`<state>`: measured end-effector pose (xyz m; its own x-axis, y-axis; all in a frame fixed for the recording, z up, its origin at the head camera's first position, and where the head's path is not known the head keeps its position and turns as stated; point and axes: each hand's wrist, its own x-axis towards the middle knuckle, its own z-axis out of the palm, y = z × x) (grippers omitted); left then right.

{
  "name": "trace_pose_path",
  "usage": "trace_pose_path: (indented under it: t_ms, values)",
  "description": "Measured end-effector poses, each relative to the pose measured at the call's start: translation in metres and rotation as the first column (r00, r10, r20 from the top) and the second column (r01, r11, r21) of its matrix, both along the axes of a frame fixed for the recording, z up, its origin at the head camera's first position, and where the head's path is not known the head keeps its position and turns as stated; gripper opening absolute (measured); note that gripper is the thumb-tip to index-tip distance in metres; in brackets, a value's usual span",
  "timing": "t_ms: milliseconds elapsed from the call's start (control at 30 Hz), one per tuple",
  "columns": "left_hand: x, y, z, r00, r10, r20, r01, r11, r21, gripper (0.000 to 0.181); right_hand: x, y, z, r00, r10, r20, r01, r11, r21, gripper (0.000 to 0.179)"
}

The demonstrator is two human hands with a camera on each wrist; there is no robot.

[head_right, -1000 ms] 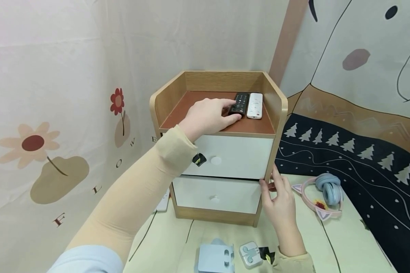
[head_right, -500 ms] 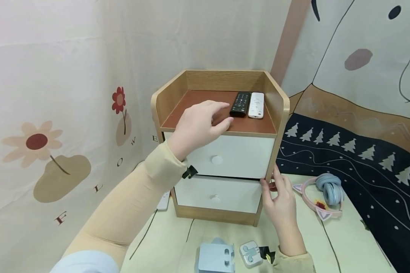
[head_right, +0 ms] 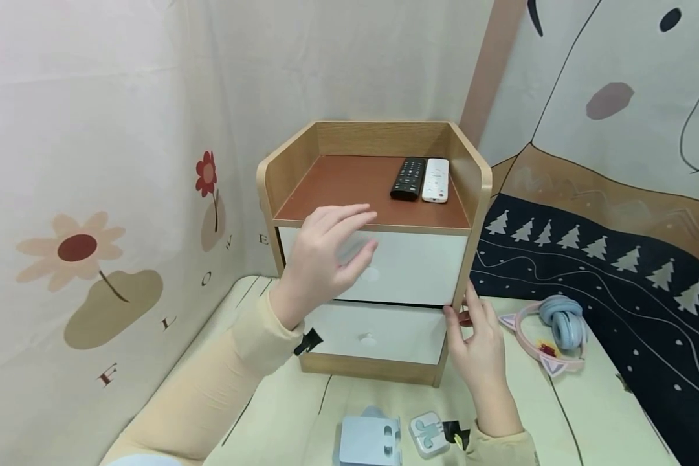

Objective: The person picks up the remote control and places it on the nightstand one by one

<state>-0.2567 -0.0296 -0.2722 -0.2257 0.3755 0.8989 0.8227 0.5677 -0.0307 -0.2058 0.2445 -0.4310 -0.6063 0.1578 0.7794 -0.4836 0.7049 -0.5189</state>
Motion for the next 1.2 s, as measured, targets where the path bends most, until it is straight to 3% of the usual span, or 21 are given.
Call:
trace_pose_path:
  t_ms: [167,400,567,767,1000,1100,1200]
  values:
    - [0.004,-0.010,-0.025,0.991,-0.090,-0.098,0.096,0.994,0.057,0.041,0.001,-0.001,-0.001,1.000,-0.009,0.018,0.009,1.000,-0.004,0.072]
    - [0.010,-0.024,-0.051,0.978,-0.152,-0.141,0.170,0.978,0.118,0.053,0.001,0.001,-0.001,1.000,-0.011,0.017,0.011,1.000,-0.005,0.074]
    - [0.008,-0.042,-0.070,0.972,-0.144,-0.184,0.181,0.963,0.201,0.046,0.000,0.001,-0.001,1.000,-0.004,0.014,0.004,1.000,0.003,0.075]
    - [0.003,-0.072,-0.106,0.970,-0.102,-0.220,0.166,0.942,0.292,0.035,0.002,-0.001,0.000,1.000,-0.002,0.005,0.002,1.000,0.013,0.074]
    - [-0.011,-0.108,-0.149,0.993,-0.049,-0.109,0.089,0.909,0.408,0.050,0.001,0.000,0.001,1.000,-0.016,-0.011,0.016,1.000,0.019,0.075]
    - [-0.016,-0.126,-0.164,0.999,-0.006,-0.037,0.020,0.916,0.400,0.056,0.001,0.000,0.001,1.000,-0.020,-0.005,0.020,0.999,0.024,0.074]
    - [-0.019,-0.143,-0.181,0.994,0.031,0.104,-0.068,0.923,0.379,0.062,0.002,-0.001,0.002,1.000,-0.021,-0.005,0.021,0.999,0.029,0.074]
